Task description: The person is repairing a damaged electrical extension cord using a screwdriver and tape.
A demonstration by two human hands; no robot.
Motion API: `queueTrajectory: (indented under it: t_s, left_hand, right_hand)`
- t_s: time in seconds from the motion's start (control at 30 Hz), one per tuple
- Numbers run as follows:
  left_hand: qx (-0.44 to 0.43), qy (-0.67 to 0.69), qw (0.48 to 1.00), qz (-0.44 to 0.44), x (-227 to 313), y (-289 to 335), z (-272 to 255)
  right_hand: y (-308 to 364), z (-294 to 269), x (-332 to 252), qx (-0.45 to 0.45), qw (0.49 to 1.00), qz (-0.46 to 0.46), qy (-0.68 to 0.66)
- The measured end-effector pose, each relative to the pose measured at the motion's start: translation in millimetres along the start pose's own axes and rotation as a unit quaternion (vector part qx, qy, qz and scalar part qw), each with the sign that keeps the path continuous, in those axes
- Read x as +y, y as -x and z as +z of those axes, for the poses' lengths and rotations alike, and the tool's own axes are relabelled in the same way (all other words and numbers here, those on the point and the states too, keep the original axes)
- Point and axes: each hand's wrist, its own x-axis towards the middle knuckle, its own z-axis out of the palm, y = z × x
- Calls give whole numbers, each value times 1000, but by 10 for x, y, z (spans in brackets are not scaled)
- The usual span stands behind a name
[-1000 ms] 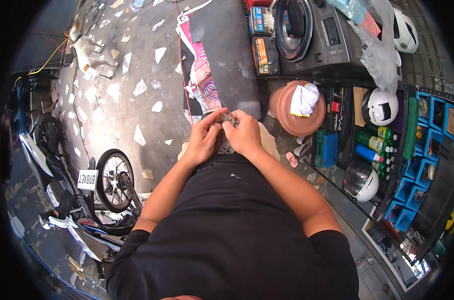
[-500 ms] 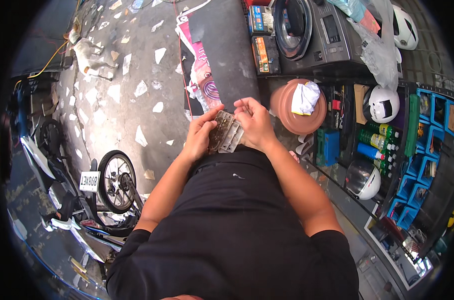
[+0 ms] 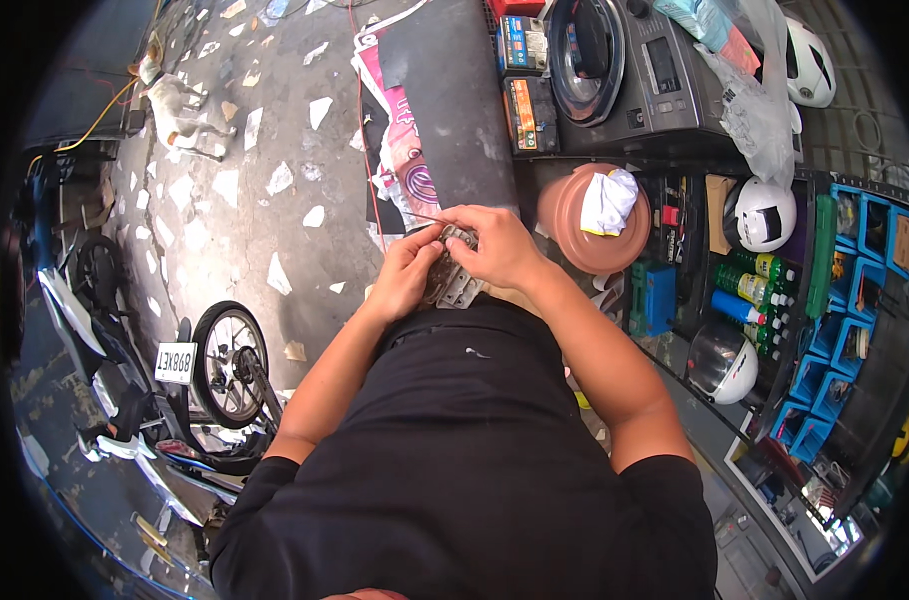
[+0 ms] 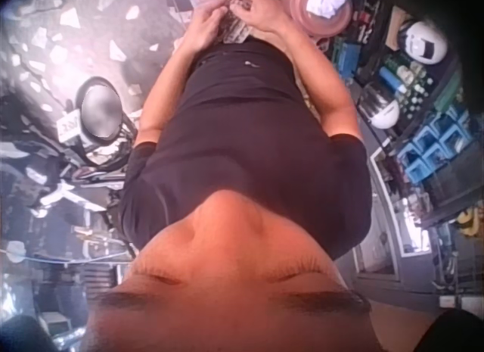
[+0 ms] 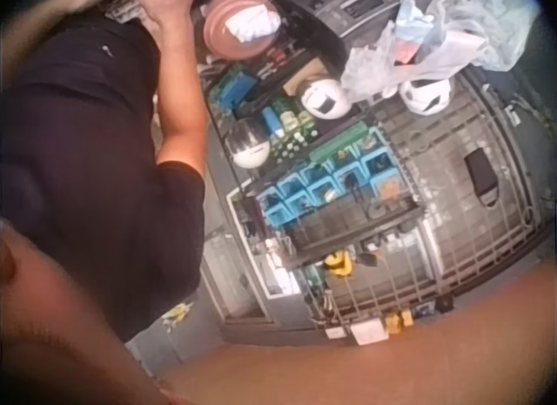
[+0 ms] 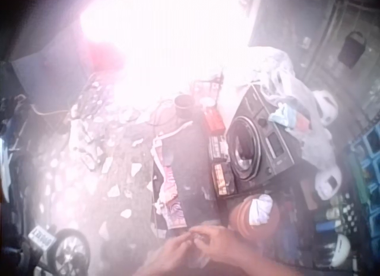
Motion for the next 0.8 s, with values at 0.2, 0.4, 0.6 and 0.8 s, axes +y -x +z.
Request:
queueTrajectory:
  t_s: [0.2, 0.4, 0.6, 0.8]
  left_hand:
    - [-32, -56, 998, -23, -97, 5, -49]
    - [-13, -48, 998, -35, -67, 41, -20]
    - [-16, 202, 977, -62, -197, -23, -189]
    - [-35, 321, 943, -75, -49, 34, -232]
  right_hand:
    - [-77, -75, -160, -69, 993, -11, 95]
    - [14, 73, 14, -38, 995, 94, 0]
    - [-125, -79, -178, 12, 977, 199, -79]
    - [172, 64, -35, 46, 987, 150, -14]
